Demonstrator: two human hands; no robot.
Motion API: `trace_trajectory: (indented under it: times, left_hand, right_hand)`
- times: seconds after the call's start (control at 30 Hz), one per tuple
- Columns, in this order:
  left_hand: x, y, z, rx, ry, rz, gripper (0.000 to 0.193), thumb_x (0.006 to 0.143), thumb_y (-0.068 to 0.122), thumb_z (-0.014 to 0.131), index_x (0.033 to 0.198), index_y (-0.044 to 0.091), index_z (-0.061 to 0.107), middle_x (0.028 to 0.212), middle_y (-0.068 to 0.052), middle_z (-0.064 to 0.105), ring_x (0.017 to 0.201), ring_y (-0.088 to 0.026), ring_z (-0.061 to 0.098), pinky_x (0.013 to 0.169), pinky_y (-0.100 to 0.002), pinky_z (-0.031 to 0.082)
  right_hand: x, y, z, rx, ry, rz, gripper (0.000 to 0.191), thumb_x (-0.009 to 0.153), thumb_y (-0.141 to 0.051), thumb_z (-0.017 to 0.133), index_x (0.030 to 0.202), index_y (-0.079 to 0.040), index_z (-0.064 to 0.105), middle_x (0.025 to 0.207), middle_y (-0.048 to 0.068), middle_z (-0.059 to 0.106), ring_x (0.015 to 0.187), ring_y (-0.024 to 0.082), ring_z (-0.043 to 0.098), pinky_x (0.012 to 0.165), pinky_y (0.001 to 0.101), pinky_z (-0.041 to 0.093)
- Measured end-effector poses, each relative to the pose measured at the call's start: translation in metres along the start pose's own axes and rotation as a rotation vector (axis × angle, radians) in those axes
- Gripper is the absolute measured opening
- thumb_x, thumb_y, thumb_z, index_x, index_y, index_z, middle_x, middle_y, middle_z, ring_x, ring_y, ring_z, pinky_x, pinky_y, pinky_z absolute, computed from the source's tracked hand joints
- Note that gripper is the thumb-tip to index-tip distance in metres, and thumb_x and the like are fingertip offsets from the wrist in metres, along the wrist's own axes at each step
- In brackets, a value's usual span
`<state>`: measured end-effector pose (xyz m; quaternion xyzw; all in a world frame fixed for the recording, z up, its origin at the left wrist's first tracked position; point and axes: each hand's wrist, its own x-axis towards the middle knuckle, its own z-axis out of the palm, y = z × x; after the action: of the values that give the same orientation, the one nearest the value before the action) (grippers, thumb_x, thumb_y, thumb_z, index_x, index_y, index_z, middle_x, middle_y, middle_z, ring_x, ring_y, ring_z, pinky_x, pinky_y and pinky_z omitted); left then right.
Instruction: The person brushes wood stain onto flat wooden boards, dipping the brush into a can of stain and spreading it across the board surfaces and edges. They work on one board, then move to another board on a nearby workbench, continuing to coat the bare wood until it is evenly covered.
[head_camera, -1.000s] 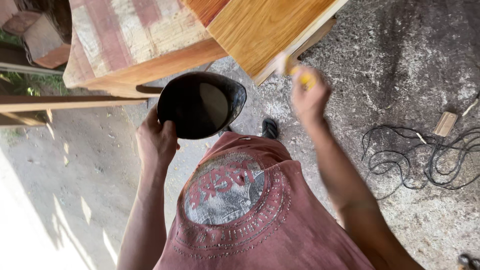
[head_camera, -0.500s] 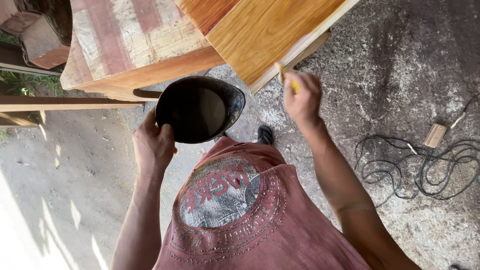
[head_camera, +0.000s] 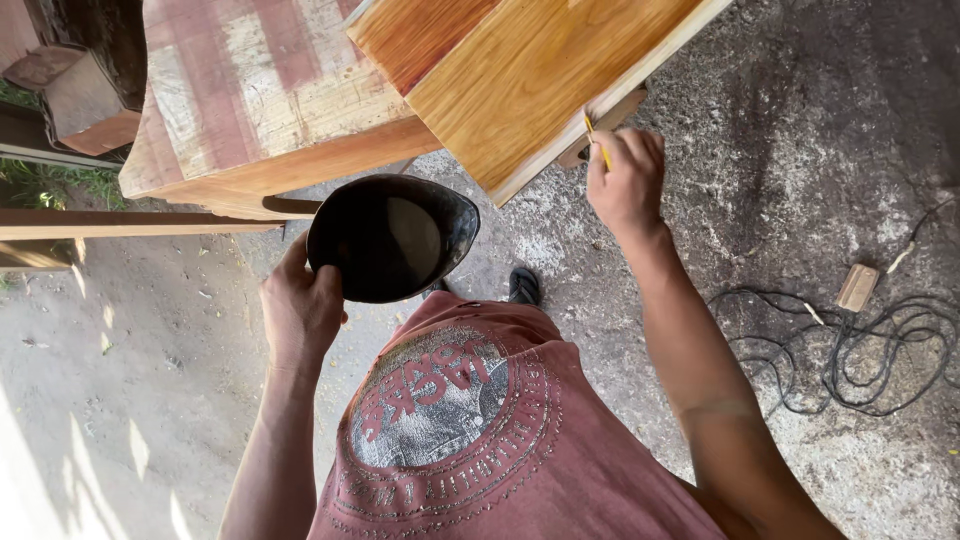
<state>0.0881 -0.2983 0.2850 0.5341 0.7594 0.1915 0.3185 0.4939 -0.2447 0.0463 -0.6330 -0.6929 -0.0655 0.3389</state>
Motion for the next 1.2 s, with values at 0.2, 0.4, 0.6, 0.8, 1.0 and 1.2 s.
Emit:
trace_trajectory:
  times: [0.2,0.4,0.6,0.8,1.0,1.2]
  left_hand:
    - [0.003,0.002,0.002,0.031,0.014,-0.012,0.048,0.088,0.013,0.049,0.132,0.010,0.069,0.059,-0.009,0.067,0.046,-0.016,0.066,0.048,-0.033,0.055]
    - [0.002,0.005,0.001,0.004,-0.002,0.030,0.050,0.087,0.011,0.050,0.134,0.007,0.067,0.055,-0.014,0.065,0.045,-0.016,0.066,0.049,-0.033,0.054]
    - [0.000,0.001,0.000,-0.039,-0.007,0.001,0.048,0.086,0.012,0.048,0.130,0.006,0.069,0.062,-0.011,0.067,0.046,-0.016,0.065,0.047,-0.034,0.054]
    - [0.000,0.007,-0.001,-0.039,-0.028,-0.001,0.049,0.085,0.011,0.050,0.130,0.006,0.068,0.059,-0.013,0.067,0.046,-0.017,0.066,0.048,-0.033,0.055]
    - [0.002,0.000,-0.008,-0.082,-0.035,-0.081,0.047,0.089,0.014,0.050,0.132,0.008,0.069,0.061,-0.012,0.067,0.047,-0.017,0.065,0.046,-0.034,0.053]
    - [0.006,0.010,-0.006,-0.030,-0.031,-0.067,0.047,0.089,0.016,0.054,0.133,0.009,0.067,0.059,-0.013,0.068,0.046,-0.017,0.066,0.048,-0.034,0.054]
  right_hand:
    - [0.027,0.045,0.009,-0.044,0.240,0.273,0.009,0.105,-0.007,0.066,0.097,-0.009,0.069,0.093,0.007,0.064,0.085,0.020,0.058,0.082,0.0367,0.045]
    - [0.028,0.037,0.000,0.013,0.048,0.138,0.003,0.101,-0.006,0.072,0.102,-0.008,0.071,0.093,0.007,0.066,0.089,0.023,0.062,0.087,0.0418,0.048]
    - [0.061,0.088,-0.024,0.059,0.246,0.327,0.014,0.100,0.005,0.067,0.109,-0.003,0.075,0.104,0.016,0.068,0.093,0.024,0.066,0.077,0.0367,0.053]
    - [0.058,0.107,-0.018,-0.183,0.037,-0.002,0.024,0.095,-0.001,0.076,0.119,-0.004,0.077,0.096,0.010,0.068,0.088,0.028,0.063,0.082,0.0428,0.052]
    - [0.057,0.107,-0.009,0.052,0.190,0.246,0.022,0.094,0.010,0.064,0.107,-0.003,0.076,0.103,0.014,0.068,0.095,0.023,0.069,0.078,0.0326,0.058]
    - [0.085,0.108,-0.003,-0.214,0.043,0.119,0.015,0.098,0.004,0.070,0.085,-0.004,0.067,0.090,0.008,0.069,0.090,0.024,0.070,0.083,0.0429,0.057]
